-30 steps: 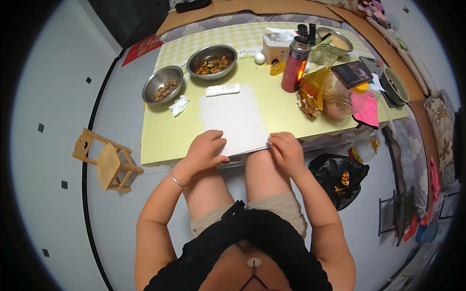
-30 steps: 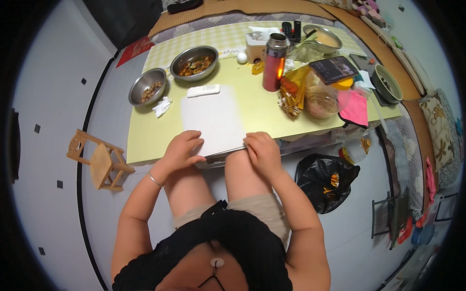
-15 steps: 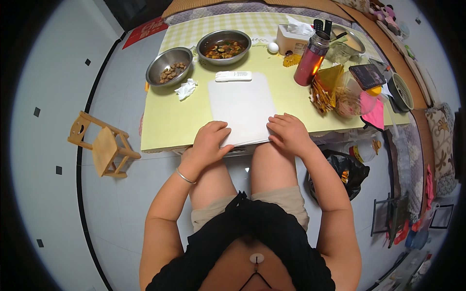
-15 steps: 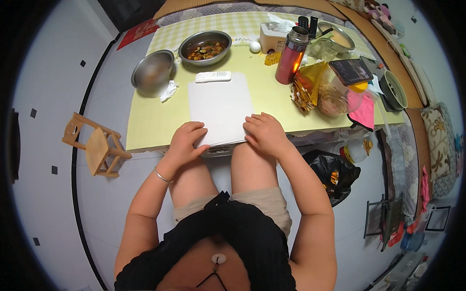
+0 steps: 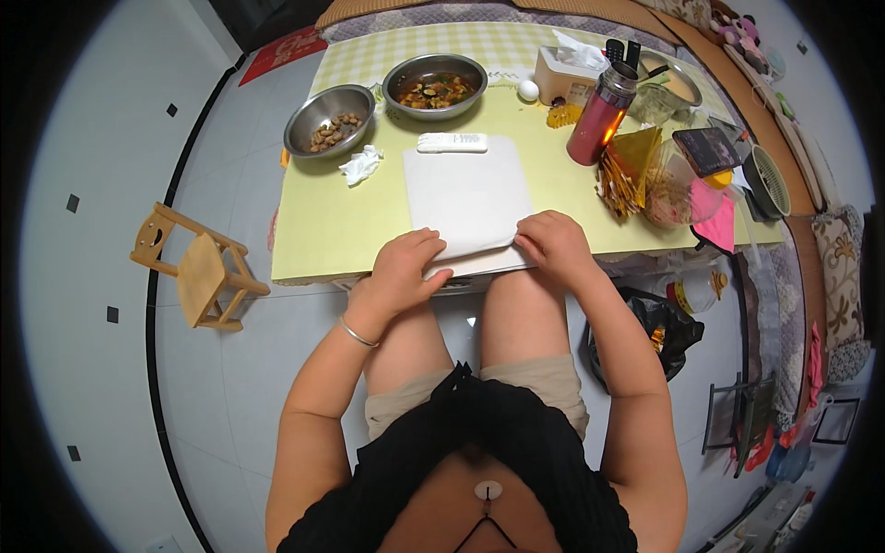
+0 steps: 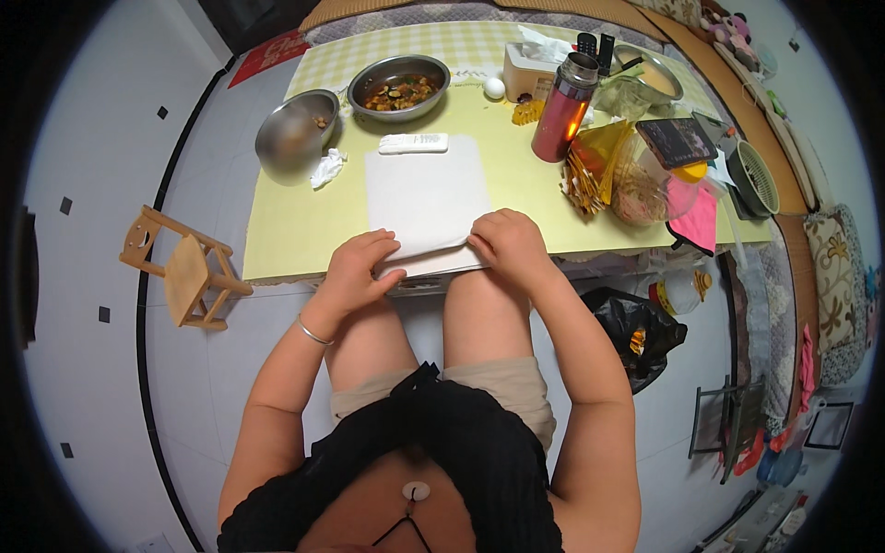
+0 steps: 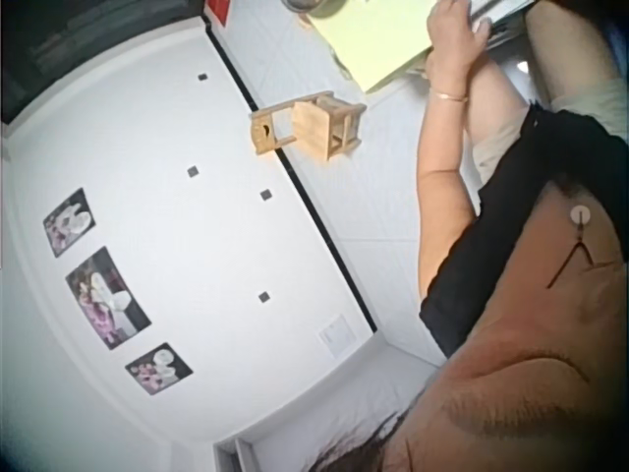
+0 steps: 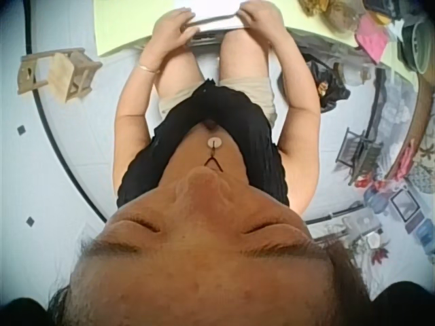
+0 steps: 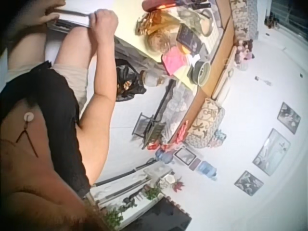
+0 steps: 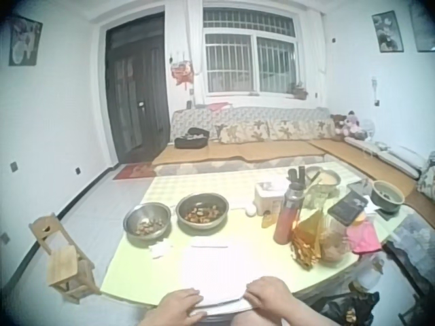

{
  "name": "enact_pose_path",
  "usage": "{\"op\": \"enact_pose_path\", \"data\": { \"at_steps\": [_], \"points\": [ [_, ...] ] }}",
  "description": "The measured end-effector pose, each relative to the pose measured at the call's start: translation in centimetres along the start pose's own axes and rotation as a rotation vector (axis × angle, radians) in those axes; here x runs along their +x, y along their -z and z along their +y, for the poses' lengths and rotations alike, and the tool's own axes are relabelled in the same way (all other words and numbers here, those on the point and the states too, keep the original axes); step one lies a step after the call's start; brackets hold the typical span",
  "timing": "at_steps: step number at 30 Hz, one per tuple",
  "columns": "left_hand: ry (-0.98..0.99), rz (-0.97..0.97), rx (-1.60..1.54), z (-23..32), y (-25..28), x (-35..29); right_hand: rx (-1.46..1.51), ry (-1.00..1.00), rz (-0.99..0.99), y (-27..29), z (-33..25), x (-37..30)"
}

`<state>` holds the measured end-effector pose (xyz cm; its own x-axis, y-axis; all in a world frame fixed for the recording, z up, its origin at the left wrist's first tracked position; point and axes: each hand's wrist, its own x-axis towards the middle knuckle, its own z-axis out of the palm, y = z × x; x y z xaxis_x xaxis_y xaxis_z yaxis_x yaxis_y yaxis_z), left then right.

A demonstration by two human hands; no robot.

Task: The person sits on the floor and folds multiple sheets of gold-colored paper into triangular shapes. They repeatedly pick up a sheet, fold it in half, fold the corners to the center, and then fold the bottom up to create a packet-like form. The finished items are placed in a pile on the table.

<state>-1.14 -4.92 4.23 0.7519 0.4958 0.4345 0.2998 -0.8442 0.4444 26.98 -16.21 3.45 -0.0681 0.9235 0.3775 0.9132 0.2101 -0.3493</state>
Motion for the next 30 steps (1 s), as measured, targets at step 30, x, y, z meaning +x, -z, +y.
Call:
{"op": "enact_pose_path", "data": {
  "at_steps": [30],
  "points": [
    [0.642,0.258,-0.259,-5.6,-3.2,3.9,0.498,-0.721,0.105,-4.1,5.1,5.3]
  ]
}}
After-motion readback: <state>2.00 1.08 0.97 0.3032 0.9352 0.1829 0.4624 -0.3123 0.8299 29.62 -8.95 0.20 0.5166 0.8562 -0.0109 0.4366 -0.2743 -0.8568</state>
